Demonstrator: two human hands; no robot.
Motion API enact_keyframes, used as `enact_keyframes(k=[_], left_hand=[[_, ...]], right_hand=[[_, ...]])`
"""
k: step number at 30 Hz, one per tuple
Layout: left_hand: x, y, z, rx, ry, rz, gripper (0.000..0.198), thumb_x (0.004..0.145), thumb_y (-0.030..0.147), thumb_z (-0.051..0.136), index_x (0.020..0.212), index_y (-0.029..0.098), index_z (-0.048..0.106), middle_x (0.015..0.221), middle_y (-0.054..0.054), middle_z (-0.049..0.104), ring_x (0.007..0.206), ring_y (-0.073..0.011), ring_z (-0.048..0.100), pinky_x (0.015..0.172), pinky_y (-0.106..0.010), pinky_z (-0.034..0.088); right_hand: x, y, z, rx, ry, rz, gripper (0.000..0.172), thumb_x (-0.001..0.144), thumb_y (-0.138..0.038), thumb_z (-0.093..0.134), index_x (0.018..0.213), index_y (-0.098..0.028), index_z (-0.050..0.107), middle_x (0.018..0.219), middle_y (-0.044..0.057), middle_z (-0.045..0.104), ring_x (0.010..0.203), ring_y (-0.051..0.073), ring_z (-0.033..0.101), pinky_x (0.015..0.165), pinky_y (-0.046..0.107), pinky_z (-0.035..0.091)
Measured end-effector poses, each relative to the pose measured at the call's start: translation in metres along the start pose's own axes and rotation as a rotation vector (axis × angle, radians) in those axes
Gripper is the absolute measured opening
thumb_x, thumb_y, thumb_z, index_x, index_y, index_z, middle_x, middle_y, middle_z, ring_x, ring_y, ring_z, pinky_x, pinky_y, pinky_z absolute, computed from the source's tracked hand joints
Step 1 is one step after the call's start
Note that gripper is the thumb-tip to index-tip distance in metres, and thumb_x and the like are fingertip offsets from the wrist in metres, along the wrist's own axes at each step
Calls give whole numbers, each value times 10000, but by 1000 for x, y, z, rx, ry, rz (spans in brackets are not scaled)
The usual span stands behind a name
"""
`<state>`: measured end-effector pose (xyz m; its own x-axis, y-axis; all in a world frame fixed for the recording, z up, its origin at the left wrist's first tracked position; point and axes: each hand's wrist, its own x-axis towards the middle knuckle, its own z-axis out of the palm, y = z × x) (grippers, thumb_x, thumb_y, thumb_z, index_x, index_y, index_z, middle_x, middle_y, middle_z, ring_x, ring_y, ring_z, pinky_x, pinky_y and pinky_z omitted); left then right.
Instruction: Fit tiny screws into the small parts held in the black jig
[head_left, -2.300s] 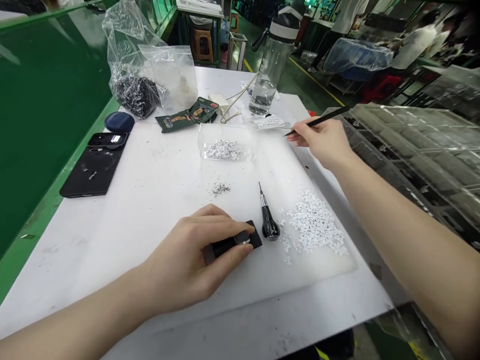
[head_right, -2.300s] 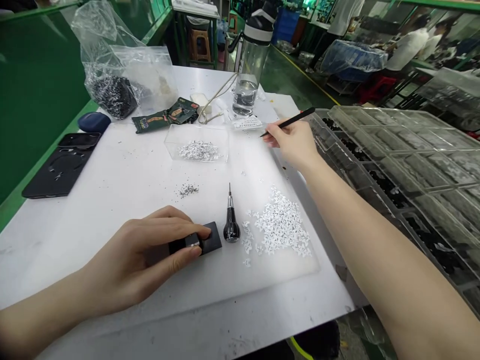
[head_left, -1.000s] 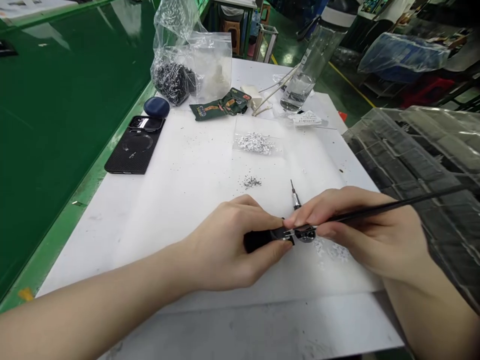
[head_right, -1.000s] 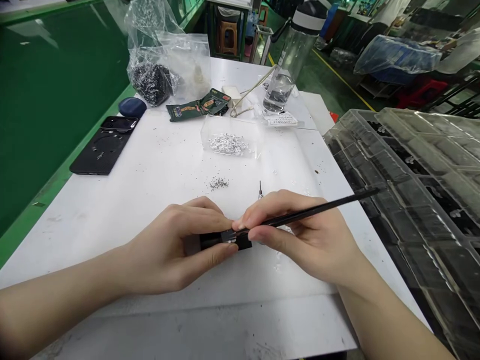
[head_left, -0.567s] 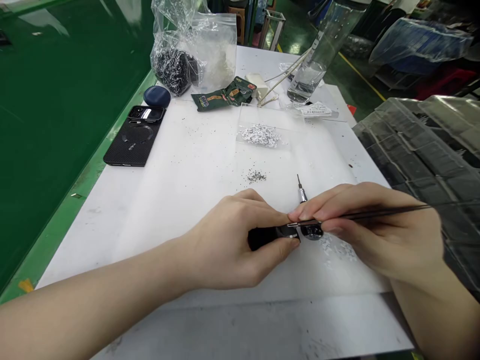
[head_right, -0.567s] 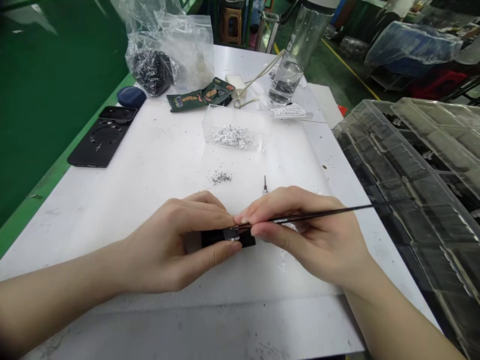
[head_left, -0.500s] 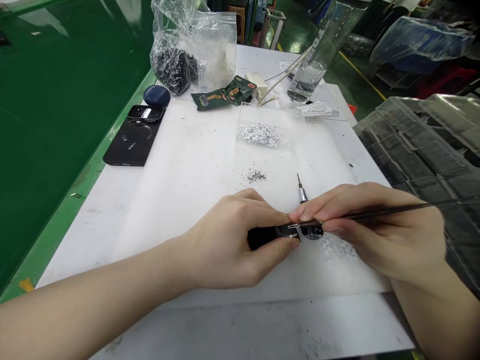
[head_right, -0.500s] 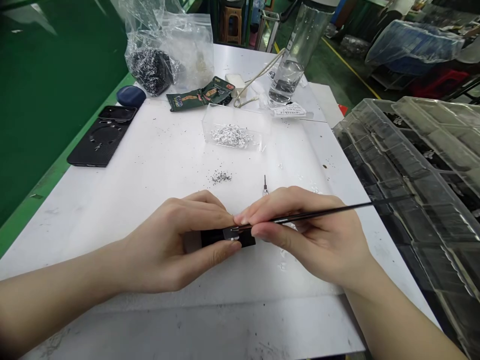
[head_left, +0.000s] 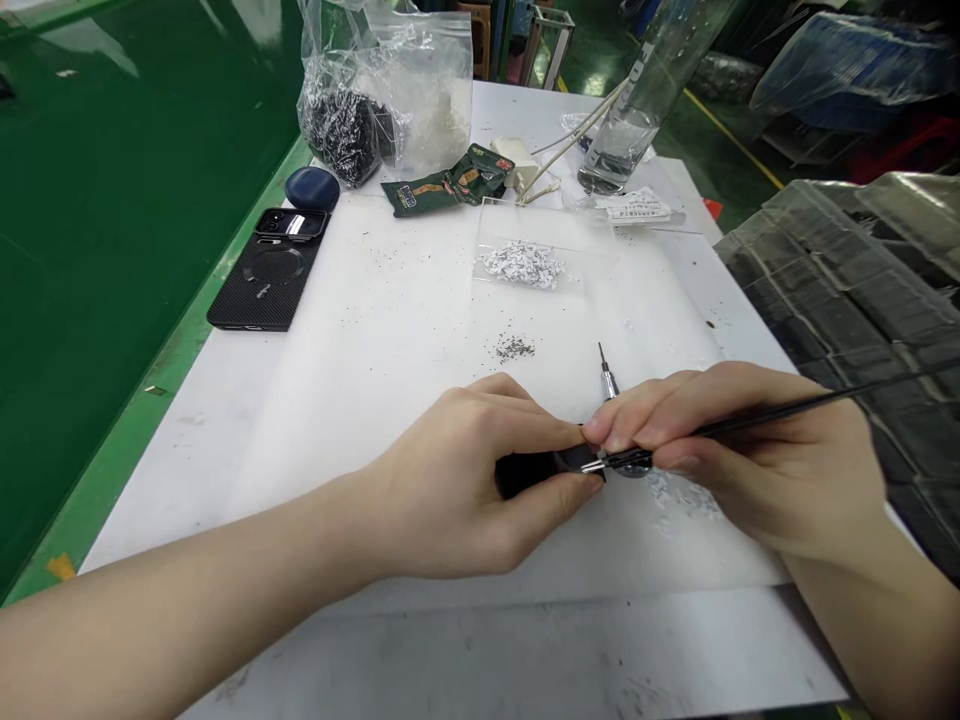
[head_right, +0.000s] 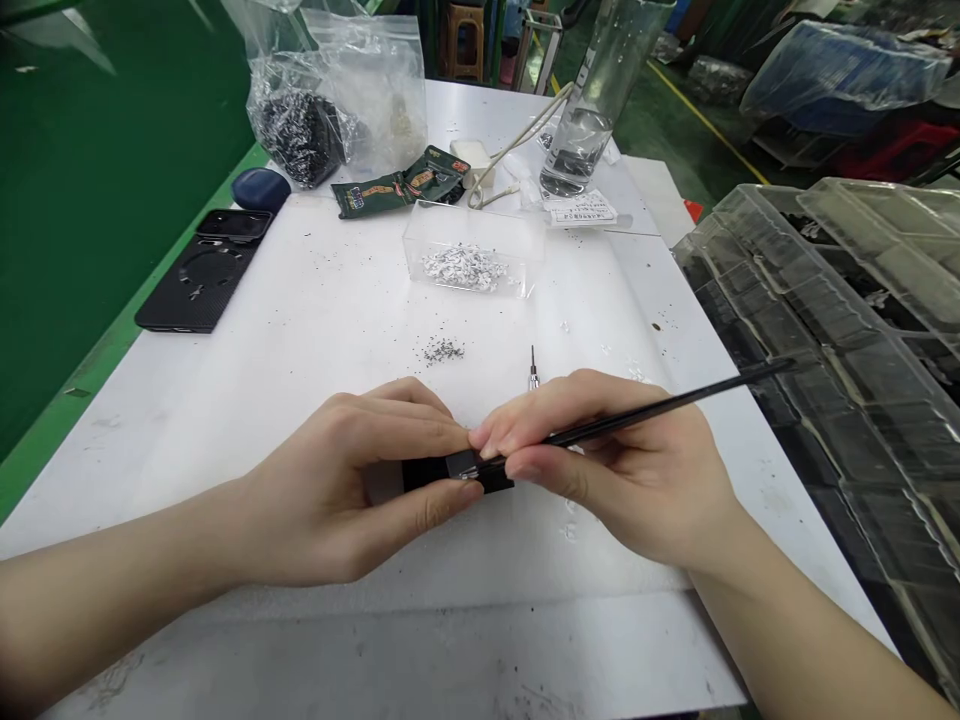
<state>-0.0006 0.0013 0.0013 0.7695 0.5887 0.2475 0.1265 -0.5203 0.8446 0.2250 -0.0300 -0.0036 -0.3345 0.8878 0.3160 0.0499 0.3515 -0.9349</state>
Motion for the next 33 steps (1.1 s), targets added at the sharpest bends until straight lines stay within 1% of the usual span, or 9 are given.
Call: enact_keyframes(k=[3, 10, 19, 25, 30, 33], left_hand=[[0, 0, -1, 3, -8, 7, 197, 931, 155, 582, 956, 55, 750, 723, -33, 700, 653, -106, 594, 854, -279, 482], [0, 1, 0, -2, 3, -9, 198, 929, 150, 592, 986, 55, 756, 760, -45, 722, 704, -117, 624, 854, -276, 489], [0, 1, -1, 8, -4, -2, 197, 934, 163, 597, 983, 51, 751, 760, -51, 722, 709, -121, 639, 847, -283, 496], [0, 1, -1, 0, -14, 4, 207, 937, 173, 587, 966, 52, 752, 771, -60, 728, 706, -125, 645, 828, -288, 505], [1, 0, -2, 26, -10, 18, 181, 937, 178, 585, 921, 79, 736, 769, -50, 732, 694, -124, 644, 806, -287, 513], [0, 0, -2, 41, -14, 13, 173, 942, 188, 577, 875, 109, 716, 773, -36, 734, 699, -123, 641, 800, -283, 520]], right_hand=[[0, -1, -1, -6, 0, 8, 165, 849, -140, 718, 965, -253, 748, 911, 28, 763, 889, 227, 740, 841, 393, 634], [-1, -3, -1, -38, 10, 35, 165, 843, -162, 730, 951, -286, 747, 904, -4, 767, 891, 214, 742, 855, 367, 631], [2, -4, 0, -73, 27, 58, 126, 832, -226, 745, 925, -309, 754, 877, 2, 773, 878, 231, 746, 847, 367, 631], [1, -11, 1, -128, 29, 38, 207, 803, -126, 756, 927, -292, 757, 894, 12, 773, 889, 221, 748, 833, 350, 634], [1, -9, 1, -69, 58, 61, 127, 814, -204, 762, 911, -286, 753, 866, 29, 770, 857, 248, 747, 811, 391, 638], [1, -8, 0, -62, 63, 65, 109, 826, -218, 750, 908, -289, 751, 854, 31, 767, 843, 261, 745, 810, 422, 637]])
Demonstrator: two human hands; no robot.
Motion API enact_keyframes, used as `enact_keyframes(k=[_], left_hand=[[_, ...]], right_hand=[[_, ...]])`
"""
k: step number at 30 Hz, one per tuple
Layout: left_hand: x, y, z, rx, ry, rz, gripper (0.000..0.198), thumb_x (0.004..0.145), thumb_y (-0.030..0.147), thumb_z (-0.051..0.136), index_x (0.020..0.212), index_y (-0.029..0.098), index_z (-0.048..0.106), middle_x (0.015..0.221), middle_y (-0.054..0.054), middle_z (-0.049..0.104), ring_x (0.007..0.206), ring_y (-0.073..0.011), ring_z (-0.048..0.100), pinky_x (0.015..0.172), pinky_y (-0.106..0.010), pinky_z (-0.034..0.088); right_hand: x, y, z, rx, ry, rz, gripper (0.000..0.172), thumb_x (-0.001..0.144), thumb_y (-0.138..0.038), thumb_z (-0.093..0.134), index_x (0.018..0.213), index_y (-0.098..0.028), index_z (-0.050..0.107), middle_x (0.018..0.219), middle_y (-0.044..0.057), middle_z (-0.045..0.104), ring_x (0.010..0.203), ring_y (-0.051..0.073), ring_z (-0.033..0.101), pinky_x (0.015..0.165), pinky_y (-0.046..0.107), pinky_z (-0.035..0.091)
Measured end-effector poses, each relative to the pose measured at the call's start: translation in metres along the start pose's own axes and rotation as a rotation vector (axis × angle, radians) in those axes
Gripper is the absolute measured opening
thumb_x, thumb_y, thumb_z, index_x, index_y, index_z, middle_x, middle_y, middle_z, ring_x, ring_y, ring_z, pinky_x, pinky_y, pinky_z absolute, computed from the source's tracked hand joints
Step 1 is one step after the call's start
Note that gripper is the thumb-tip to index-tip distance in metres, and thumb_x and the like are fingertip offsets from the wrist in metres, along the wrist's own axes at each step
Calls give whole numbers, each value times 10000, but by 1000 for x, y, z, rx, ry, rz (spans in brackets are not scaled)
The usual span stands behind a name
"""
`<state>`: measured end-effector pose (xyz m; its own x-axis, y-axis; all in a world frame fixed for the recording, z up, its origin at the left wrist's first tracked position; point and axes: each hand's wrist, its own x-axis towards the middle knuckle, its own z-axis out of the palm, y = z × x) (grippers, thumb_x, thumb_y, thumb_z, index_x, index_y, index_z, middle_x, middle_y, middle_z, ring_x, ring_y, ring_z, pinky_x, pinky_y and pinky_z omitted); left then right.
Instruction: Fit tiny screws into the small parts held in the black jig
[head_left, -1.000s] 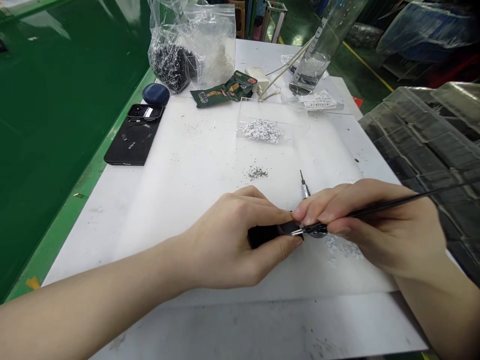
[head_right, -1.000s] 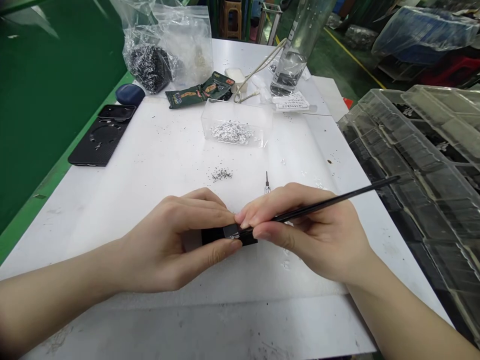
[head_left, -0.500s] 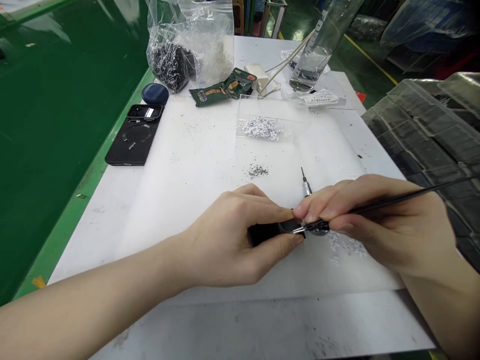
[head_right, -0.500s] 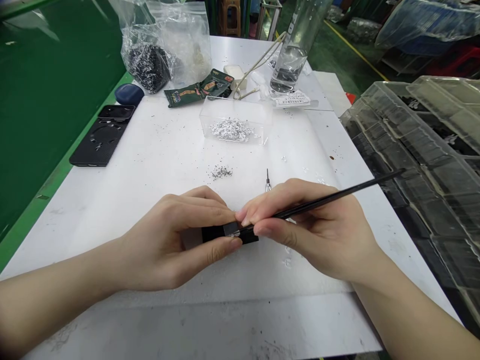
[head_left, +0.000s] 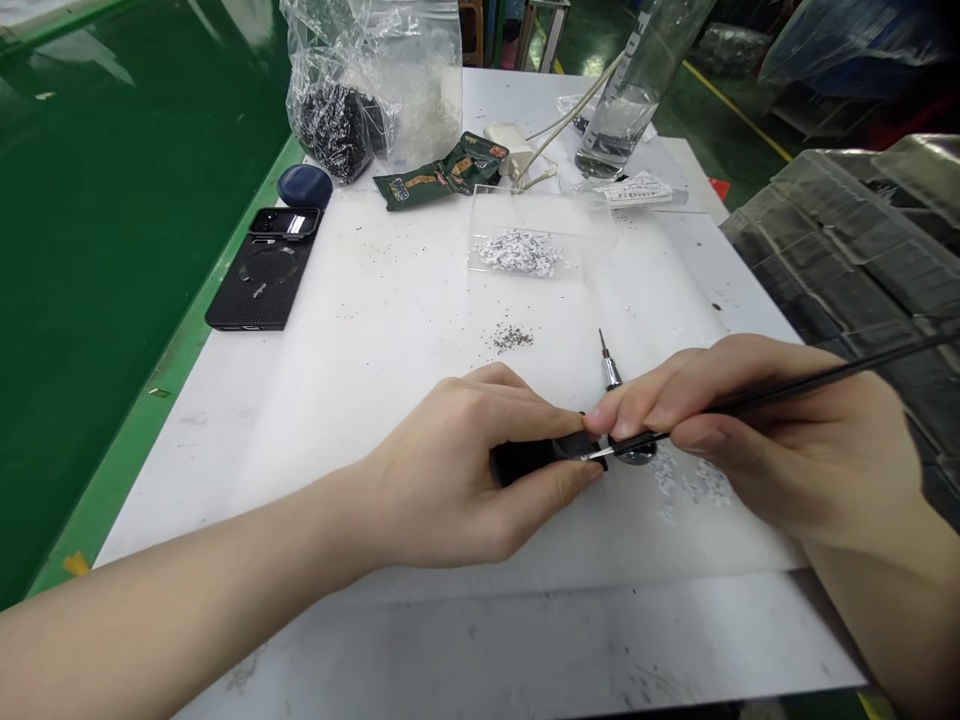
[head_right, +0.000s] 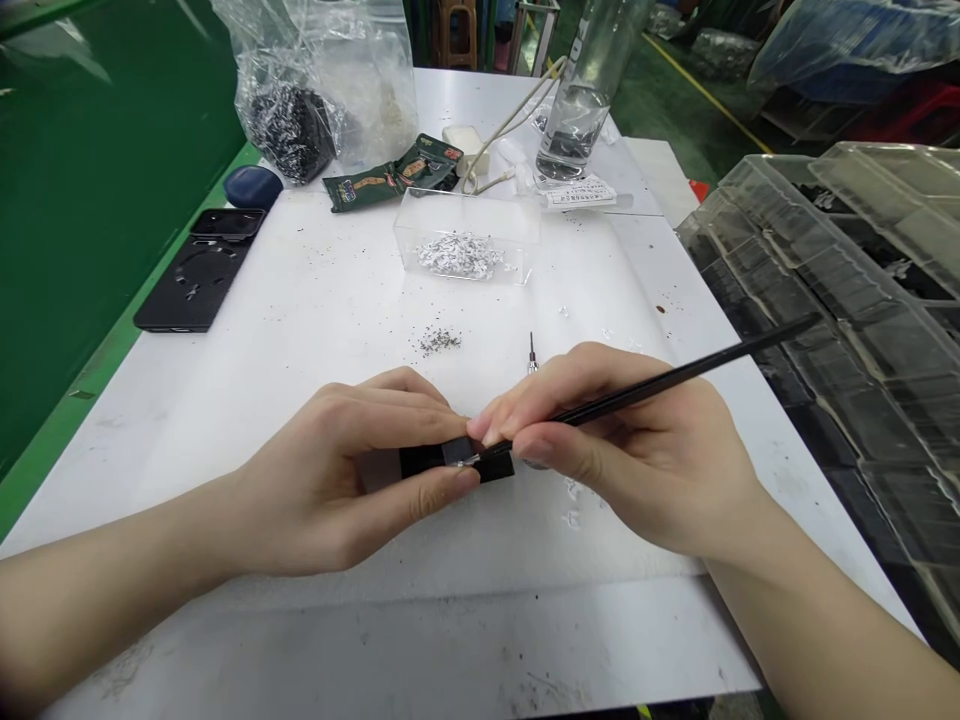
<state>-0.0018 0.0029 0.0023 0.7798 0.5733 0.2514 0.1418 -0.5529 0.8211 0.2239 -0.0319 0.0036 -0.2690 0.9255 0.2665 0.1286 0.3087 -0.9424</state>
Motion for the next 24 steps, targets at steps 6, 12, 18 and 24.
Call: enact_keyframes(k=[6, 12, 18, 24], left_hand=[[0, 1, 1, -9, -5, -24, 178, 950, 196, 574, 874, 115, 712, 785, -30, 733, 690, -115, 628, 822, -286, 522], [0, 1, 1, -12, -6, -10, 170, 948, 190, 574, 871, 110, 703, 767, -29, 728, 660, -108, 618, 837, -293, 520], [0, 1, 1, -3, -13, -9, 184, 954, 203, 567, 854, 117, 695, 833, -44, 752, 727, -124, 657, 833, -288, 524], [-1, 2, 1, 6, -8, -16, 190, 956, 209, 568, 823, 134, 679, 857, -38, 759, 737, -127, 663, 826, -288, 529]], right_hand=[[-1, -2, 0, -43, -7, -8, 124, 821, -210, 757, 911, -295, 753, 870, 22, 773, 859, 248, 748, 817, 400, 637], [0, -3, 0, -68, -13, -22, 126, 825, -207, 753, 906, -302, 757, 868, 17, 774, 862, 238, 751, 824, 386, 637], [1, -6, -2, -73, -52, -43, 194, 795, -151, 771, 918, -301, 773, 874, 18, 778, 880, 236, 754, 835, 363, 642], [1, -7, -3, -74, -66, -29, 198, 796, -155, 768, 920, -308, 777, 872, 12, 784, 874, 240, 757, 812, 361, 645]])
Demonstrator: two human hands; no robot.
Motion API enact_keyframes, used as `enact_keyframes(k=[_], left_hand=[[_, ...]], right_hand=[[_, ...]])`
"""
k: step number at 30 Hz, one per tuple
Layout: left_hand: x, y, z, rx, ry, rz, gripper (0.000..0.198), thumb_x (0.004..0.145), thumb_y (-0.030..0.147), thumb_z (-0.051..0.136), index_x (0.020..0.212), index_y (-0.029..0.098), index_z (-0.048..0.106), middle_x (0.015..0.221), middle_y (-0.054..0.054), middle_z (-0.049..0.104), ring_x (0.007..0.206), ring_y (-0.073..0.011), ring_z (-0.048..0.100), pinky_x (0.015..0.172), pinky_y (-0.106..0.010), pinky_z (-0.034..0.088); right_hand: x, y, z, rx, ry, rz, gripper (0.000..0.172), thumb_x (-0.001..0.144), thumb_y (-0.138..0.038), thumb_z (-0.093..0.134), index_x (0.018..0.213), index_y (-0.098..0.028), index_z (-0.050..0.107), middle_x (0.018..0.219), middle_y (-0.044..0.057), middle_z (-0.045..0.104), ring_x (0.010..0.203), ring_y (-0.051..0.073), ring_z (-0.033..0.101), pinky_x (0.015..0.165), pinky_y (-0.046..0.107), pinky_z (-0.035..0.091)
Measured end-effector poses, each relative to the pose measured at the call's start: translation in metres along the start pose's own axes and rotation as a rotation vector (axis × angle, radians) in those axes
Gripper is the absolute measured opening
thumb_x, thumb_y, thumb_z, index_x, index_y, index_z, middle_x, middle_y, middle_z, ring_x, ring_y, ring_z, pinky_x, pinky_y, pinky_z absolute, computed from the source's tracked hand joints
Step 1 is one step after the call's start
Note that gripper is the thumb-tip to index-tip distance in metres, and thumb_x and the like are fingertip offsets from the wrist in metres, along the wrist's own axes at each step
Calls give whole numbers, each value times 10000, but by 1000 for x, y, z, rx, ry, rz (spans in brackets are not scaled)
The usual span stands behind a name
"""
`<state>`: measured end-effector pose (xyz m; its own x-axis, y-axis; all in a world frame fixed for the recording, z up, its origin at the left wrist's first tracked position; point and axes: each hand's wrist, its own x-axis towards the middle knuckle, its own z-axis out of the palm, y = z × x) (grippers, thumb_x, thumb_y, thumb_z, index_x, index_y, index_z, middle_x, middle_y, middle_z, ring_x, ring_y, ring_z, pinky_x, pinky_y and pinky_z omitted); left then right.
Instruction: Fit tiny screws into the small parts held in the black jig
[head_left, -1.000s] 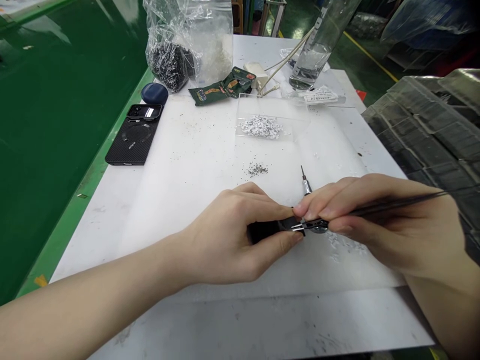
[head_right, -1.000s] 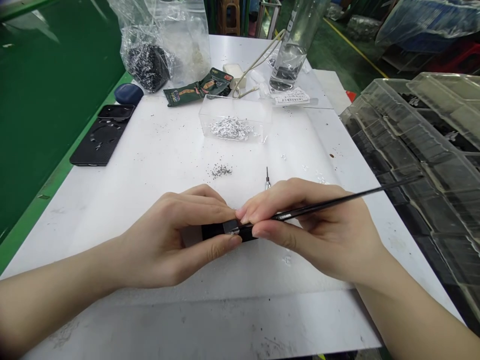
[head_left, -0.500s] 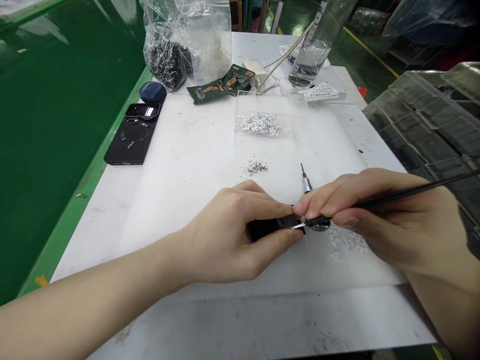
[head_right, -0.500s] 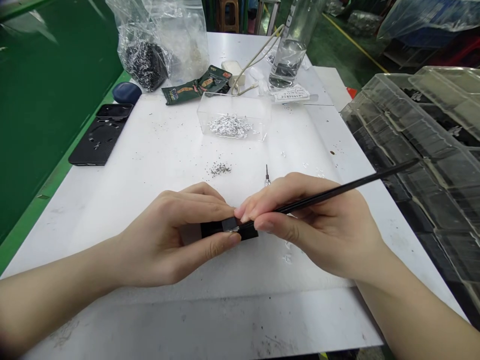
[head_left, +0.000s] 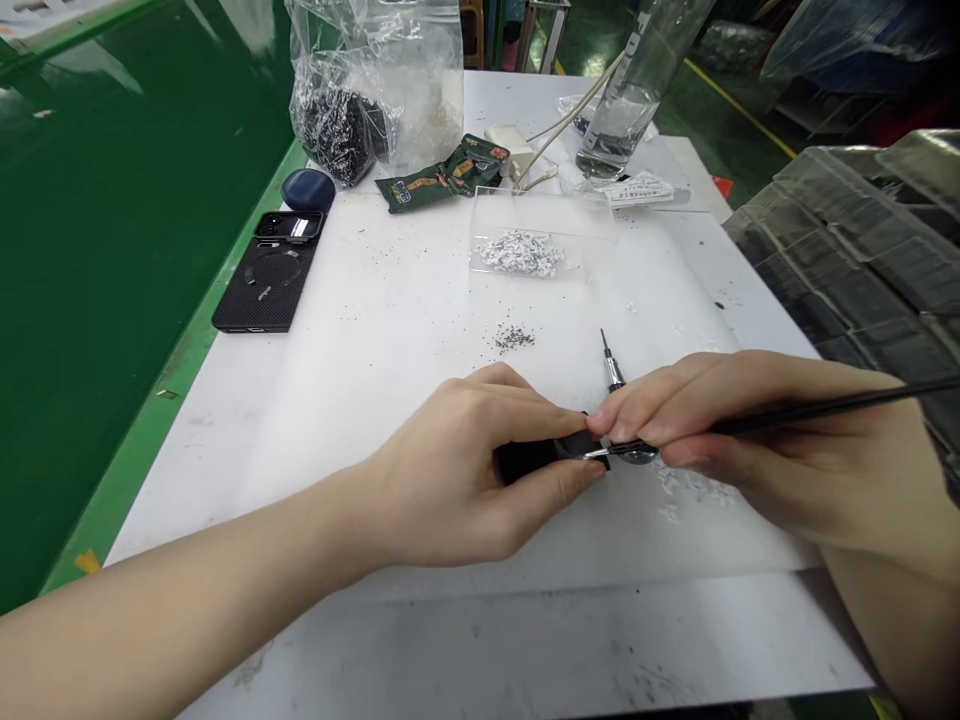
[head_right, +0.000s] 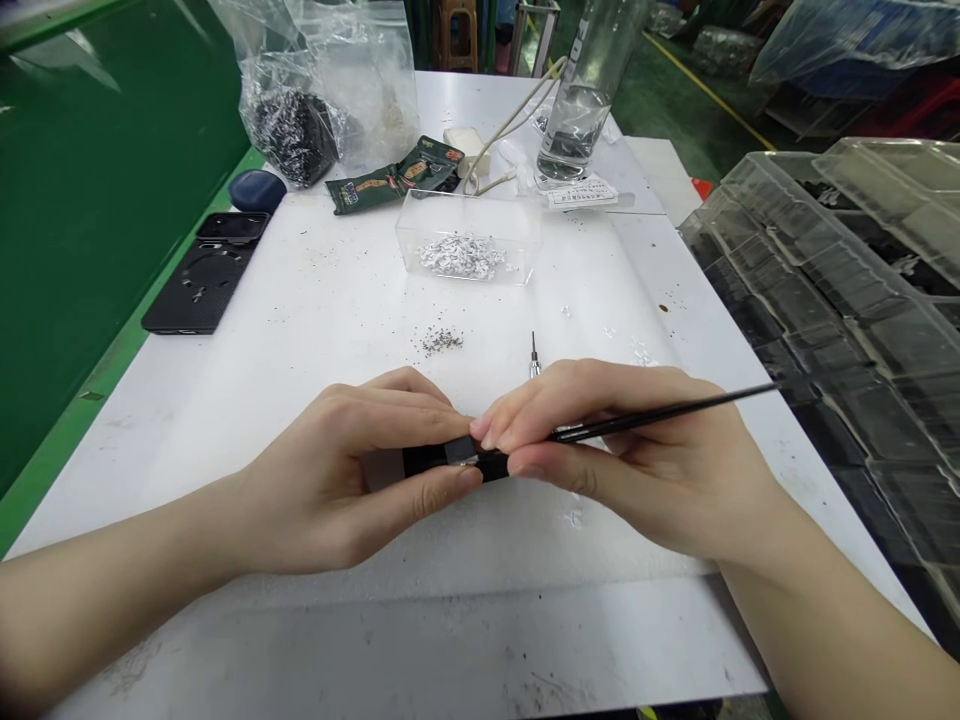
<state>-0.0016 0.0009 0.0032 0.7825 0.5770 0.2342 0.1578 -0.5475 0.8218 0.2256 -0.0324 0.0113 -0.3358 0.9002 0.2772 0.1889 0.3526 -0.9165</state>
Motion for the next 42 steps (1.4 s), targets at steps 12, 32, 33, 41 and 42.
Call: enact_keyframes(k=[12, 32, 33, 41, 42], left_hand=[[-4, 2, 4, 7, 86, 33, 147, 922, 167, 592, 927, 143, 737, 882, -45, 771, 772, -151, 670, 848, -296, 537], [-6, -4, 5, -88, -113, 164, 274, 917, 184, 578, 1099, 47, 731, 857, -101, 757, 765, -196, 664, 857, -354, 514], [-6, -4, 6, -88, -111, 164, 267, 917, 188, 580, 1082, 46, 736, 853, -101, 758, 763, -195, 666, 862, -354, 513], [-5, -7, 10, -134, -59, 197, 255, 886, 182, 610, 1041, 40, 757, 816, -88, 764, 711, -186, 673, 847, -347, 516], [-5, -8, 10, -134, -59, 195, 255, 886, 180, 611, 1037, 37, 758, 813, -89, 763, 711, -186, 673, 851, -346, 515]], right_hand=[[11, -5, -6, -237, 599, 65, 131, 831, -419, 737, 853, -303, 792, 809, 40, 744, 731, 251, 706, 751, 471, 581], [55, 26, 7, -370, 85, 251, 213, 836, -426, 731, 933, -243, 779, 906, 27, 802, 854, 216, 764, 690, 289, 621], [56, 26, 6, -371, 76, 252, 207, 836, -426, 732, 935, -250, 781, 907, 21, 803, 856, 211, 764, 693, 282, 620], [59, 26, 5, -416, 64, 257, 171, 851, -418, 716, 911, -274, 786, 911, 3, 800, 899, 203, 755, 751, 283, 623], [59, 26, 5, -427, 61, 256, 165, 852, -417, 714, 910, -281, 787, 913, -2, 800, 906, 198, 753, 750, 273, 621]])
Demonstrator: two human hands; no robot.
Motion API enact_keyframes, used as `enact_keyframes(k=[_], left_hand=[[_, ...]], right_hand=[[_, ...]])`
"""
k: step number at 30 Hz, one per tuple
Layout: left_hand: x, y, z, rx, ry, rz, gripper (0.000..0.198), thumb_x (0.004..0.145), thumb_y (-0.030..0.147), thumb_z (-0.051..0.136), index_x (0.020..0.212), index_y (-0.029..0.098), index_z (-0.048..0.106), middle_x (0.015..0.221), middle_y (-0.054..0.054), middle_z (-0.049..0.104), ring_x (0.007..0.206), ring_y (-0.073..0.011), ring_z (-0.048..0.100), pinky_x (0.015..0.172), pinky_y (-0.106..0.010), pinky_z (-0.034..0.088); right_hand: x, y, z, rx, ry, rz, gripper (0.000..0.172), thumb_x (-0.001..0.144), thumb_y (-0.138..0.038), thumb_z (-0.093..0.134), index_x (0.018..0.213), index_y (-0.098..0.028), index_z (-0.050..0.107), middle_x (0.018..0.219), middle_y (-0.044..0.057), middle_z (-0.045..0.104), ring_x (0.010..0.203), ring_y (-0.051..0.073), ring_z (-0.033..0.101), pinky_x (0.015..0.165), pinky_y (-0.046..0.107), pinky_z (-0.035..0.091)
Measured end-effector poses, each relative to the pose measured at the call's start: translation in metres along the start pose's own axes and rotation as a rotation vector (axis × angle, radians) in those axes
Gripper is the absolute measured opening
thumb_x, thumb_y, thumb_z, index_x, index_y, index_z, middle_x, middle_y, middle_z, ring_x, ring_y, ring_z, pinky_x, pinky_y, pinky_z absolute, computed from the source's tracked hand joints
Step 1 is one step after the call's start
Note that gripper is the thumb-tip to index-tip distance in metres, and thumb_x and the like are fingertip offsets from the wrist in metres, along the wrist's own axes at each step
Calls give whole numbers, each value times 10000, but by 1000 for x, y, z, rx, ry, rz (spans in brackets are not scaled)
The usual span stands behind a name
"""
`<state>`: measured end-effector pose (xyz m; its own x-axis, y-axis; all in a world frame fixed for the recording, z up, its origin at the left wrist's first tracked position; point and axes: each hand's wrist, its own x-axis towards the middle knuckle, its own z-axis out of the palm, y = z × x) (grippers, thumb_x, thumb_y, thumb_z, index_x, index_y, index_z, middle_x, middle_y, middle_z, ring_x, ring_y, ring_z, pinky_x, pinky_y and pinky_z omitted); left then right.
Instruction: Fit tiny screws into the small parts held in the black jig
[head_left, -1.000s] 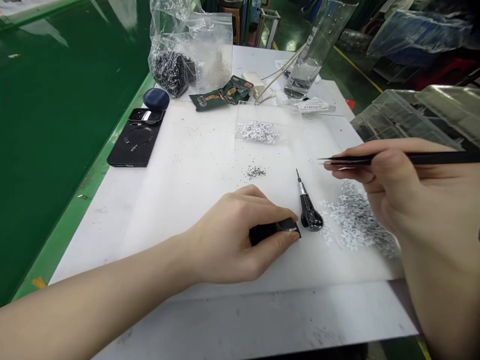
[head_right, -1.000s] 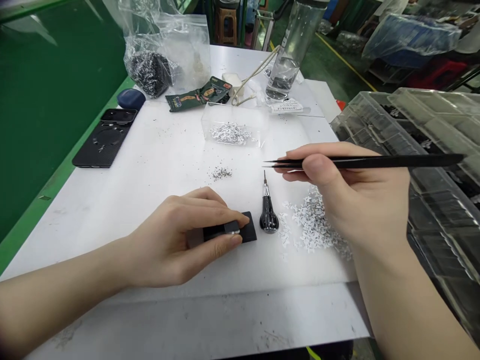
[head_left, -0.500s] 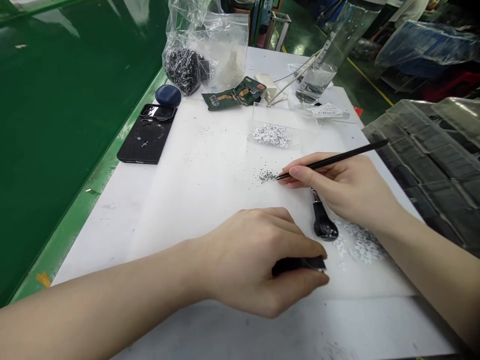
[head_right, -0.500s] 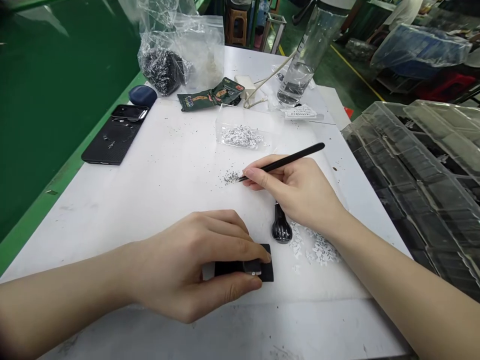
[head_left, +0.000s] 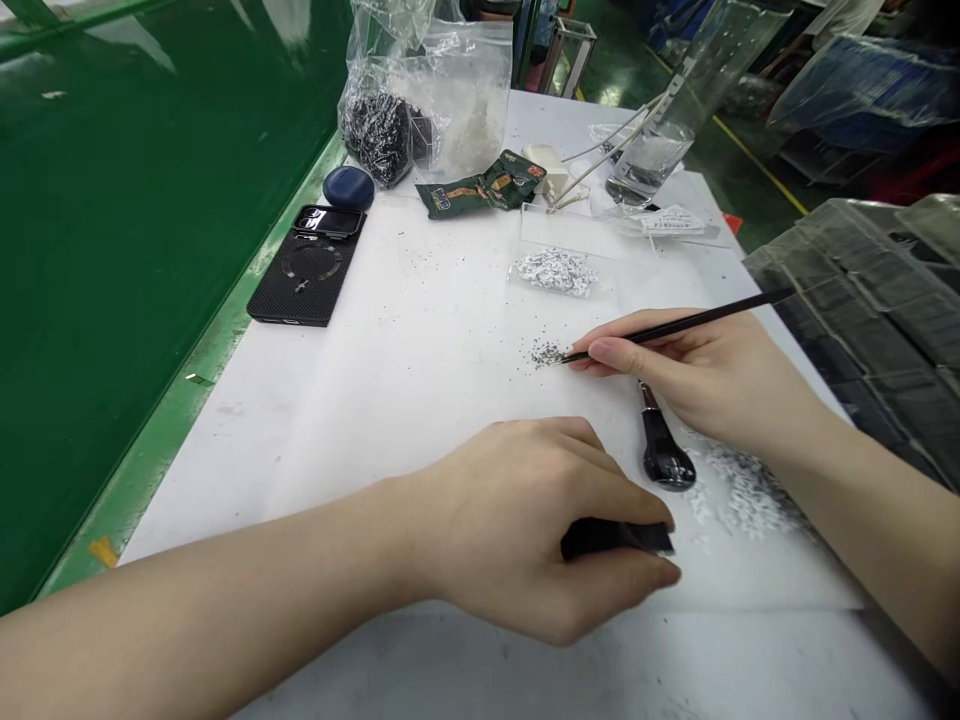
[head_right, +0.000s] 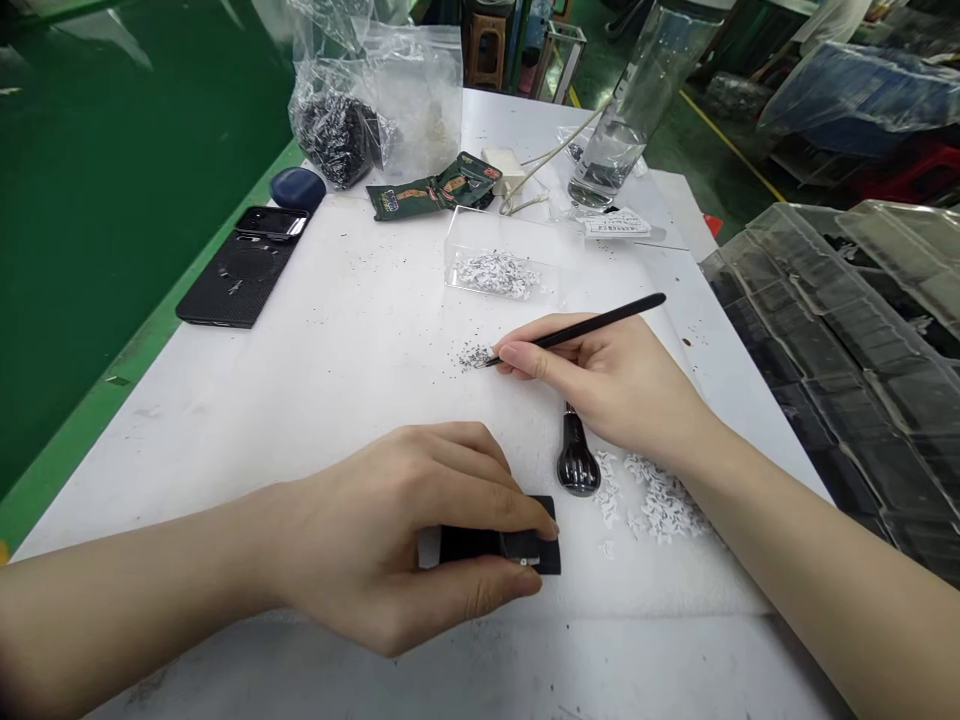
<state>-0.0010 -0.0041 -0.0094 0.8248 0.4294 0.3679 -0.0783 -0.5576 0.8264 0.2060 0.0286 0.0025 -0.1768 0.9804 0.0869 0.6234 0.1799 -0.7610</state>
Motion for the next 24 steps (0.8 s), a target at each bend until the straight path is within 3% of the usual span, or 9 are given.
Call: enact_keyframes(k=[6, 14, 20, 24], left_hand=[[0, 0, -1, -3, -12, -6, 254, 890, 175, 615, 1049, 38, 758, 840, -85, 771, 738, -184, 687, 868, -334, 516], [1, -1, -3, 5, -34, 0, 248, 893, 192, 621, 1030, 46, 767, 820, -82, 766, 739, -183, 687, 870, -337, 517], [0, 0, -2, 51, 6, 52, 248, 882, 162, 619, 1037, 23, 754, 783, -85, 756, 702, -181, 673, 847, -335, 522], [-1, 6, -3, 89, 136, 43, 231, 895, 151, 607, 1021, 12, 741, 762, -87, 743, 687, -156, 662, 853, -299, 522]], right_hand=[[1, -2, -2, -2, -19, 0, 126, 845, -387, 729, 893, -287, 789, 910, -21, 802, 879, 162, 753, 751, 226, 614], [6, 1, 0, -13, -29, 9, 140, 842, -401, 729, 883, -285, 796, 893, -2, 802, 887, 190, 756, 762, 277, 628], [-19, -15, -12, 18, 159, 5, 167, 845, -431, 717, 855, -282, 790, 848, 26, 790, 788, 219, 752, 701, 348, 627], [-48, -23, -19, 171, 310, -24, 105, 868, -360, 697, 805, -327, 775, 832, 12, 757, 767, 219, 725, 676, 374, 605]])
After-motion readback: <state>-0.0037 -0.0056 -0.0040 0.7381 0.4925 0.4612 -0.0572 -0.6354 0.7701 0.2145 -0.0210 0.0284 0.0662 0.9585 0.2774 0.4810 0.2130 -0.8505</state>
